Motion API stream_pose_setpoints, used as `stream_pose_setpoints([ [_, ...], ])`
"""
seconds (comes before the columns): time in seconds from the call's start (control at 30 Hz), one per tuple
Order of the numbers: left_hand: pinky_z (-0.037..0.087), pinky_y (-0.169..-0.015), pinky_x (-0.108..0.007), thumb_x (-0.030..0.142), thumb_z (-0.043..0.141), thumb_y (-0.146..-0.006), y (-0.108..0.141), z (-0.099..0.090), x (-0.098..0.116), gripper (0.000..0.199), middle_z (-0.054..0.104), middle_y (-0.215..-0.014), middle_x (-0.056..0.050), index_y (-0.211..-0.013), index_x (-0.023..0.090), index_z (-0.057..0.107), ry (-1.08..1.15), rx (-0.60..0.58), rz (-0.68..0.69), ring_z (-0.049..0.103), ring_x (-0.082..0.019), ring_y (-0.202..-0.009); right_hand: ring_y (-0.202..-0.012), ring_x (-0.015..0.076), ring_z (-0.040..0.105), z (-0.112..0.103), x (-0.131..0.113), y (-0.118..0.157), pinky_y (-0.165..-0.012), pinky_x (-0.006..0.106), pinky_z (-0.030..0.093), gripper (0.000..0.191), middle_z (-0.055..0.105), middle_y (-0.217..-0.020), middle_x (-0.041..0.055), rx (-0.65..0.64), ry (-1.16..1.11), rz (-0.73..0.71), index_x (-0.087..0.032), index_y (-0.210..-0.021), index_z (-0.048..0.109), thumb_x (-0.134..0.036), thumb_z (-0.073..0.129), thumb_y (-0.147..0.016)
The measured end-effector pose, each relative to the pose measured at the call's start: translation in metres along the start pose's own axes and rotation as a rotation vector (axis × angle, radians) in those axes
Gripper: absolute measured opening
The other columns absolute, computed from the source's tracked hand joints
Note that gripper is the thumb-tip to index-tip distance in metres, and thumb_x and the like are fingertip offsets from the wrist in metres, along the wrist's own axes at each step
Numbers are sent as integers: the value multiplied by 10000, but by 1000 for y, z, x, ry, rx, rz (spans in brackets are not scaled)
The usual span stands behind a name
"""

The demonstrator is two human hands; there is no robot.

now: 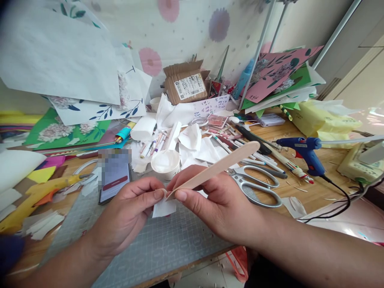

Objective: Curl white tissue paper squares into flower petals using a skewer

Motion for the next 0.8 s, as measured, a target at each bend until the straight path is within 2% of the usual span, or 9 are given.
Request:
stream_pose_setpoints([
  [0.13, 342, -593, -248, 277, 651, -800, 1, -1, 2, 175, 531, -613, 35, -667, 169, 618, 18, -23, 15, 432, -107, -616, -878, 154, 667, 1, 6, -2, -799, 268, 530, 103, 699, -905, 35, 35, -164, 28, -213, -944, 669, -222, 566, -936],
  [0.3, 317, -601, -261, 298, 630, -813, 2, -4, 1, 165, 489, -629, 38, -697, 185, 605, -54, -23, 33, 387, -118, -632, -853, 169, 705, 2, 13, -3, -805, 301, 553, 114, 717, -857, 27, 55, -328, 101, -225, -975, 672, -272, 574, -940],
  [0.53, 308, -619, -271, 346, 610, -851, 2, -8, -5, 183, 448, -653, 40, -736, 206, 584, -153, -45, 58, 375, -125, -654, -831, 157, 685, 2, 10, -5, -774, 280, 553, 119, 710, -861, 39, 69, -199, 63, -205, -976, 678, -230, 569, -937],
  [0.8, 287, -528, -245, 368, 590, -844, 4, -6, -2, 205, 415, -612, 45, -724, 205, 557, -290, -37, 78, 350, -118, -587, -848, 151, 669, 1, 10, -5, -775, 264, 539, 116, 703, -881, 34, 72, -146, 68, -201, -969, 669, -223, 560, -938],
])
Point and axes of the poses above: each hand's wrist, its own y-axis away from the middle knuckle, its own z-axis out of the palm, x = y × z, the point moved 3 cm from there along -y, towards the middle knuckle
